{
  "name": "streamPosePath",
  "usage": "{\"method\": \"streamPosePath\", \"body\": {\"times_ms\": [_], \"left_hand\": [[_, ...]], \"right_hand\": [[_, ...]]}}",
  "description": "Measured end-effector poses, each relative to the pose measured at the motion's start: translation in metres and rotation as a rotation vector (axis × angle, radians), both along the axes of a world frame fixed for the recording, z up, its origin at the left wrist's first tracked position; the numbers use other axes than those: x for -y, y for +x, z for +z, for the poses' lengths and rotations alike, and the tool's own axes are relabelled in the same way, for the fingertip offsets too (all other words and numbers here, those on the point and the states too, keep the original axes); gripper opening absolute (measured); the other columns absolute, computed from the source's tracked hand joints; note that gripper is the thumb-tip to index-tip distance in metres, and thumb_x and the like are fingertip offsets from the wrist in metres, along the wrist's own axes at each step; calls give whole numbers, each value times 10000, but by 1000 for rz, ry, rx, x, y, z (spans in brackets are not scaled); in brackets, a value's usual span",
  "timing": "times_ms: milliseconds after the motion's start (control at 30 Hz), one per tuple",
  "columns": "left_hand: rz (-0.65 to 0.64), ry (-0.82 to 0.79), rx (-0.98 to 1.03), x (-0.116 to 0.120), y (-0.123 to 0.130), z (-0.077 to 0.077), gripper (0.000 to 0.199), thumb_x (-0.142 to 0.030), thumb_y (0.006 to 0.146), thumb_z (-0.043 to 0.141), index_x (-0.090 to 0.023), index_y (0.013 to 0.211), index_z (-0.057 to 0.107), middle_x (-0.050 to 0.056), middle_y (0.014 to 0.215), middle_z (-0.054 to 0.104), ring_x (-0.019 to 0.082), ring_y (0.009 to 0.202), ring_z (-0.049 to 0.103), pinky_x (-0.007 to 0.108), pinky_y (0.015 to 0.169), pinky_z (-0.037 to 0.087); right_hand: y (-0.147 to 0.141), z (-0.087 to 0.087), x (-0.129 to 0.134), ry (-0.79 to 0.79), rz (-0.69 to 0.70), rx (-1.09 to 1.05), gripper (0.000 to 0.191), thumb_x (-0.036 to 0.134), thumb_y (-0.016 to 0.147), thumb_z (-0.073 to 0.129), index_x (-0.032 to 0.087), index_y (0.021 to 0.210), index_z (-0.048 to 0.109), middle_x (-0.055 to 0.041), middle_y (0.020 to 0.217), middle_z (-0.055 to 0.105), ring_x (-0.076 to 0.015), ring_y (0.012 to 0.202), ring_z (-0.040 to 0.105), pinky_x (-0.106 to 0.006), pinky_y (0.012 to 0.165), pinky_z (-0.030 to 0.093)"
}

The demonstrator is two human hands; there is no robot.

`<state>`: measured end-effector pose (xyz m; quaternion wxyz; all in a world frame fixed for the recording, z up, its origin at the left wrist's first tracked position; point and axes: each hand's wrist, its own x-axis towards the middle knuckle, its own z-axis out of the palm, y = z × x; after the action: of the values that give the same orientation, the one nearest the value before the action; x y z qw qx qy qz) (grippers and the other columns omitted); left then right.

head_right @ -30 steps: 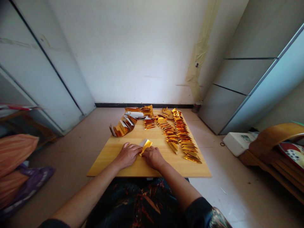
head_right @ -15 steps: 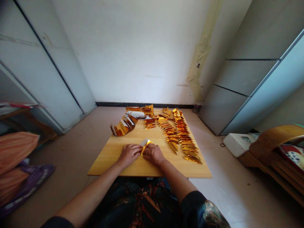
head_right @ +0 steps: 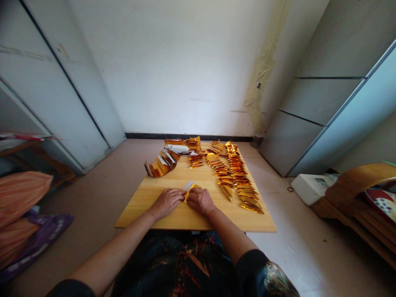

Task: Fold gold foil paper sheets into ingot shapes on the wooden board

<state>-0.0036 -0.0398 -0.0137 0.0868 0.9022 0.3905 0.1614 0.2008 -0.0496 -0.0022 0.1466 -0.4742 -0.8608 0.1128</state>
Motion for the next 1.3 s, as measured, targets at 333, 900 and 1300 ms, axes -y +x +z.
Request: {"method": "streamPosePath", "body": {"times_ms": [333, 900, 1300], "left_hand": [[-123, 67, 6, -10, -12, -7, 321, -129, 847, 442, -255, 1057, 650, 7, 1228, 627, 180, 1140, 557, 361, 975, 431], [-245, 75, 47, -23, -24, -16, 354, -140, 851, 416, -244, 1094, 651, 37, 1234, 623, 173, 1156, 553, 358, 996, 429], [-157, 52, -45, -21, -25, -11, 392, -142, 800, 484, -316, 1104, 661, 14, 1291, 579, 204, 1201, 505, 398, 1005, 394]], "right_hand": [[1, -8, -4, 67, 14, -29, 124, 293, 842, 582, 254, 851, 700, -17, 1099, 638, -171, 948, 560, -284, 765, 355], [-2, 3, -4, 3, -11, 130, 307, 304, 852, 523, 296, 1151, 594, -38, 1106, 618, -192, 974, 533, -296, 791, 355], [-4, 4, -2, 40, 21, 188, 271, 356, 900, 456, 329, 1106, 629, -28, 1130, 601, -207, 1016, 515, -323, 808, 346]]}}
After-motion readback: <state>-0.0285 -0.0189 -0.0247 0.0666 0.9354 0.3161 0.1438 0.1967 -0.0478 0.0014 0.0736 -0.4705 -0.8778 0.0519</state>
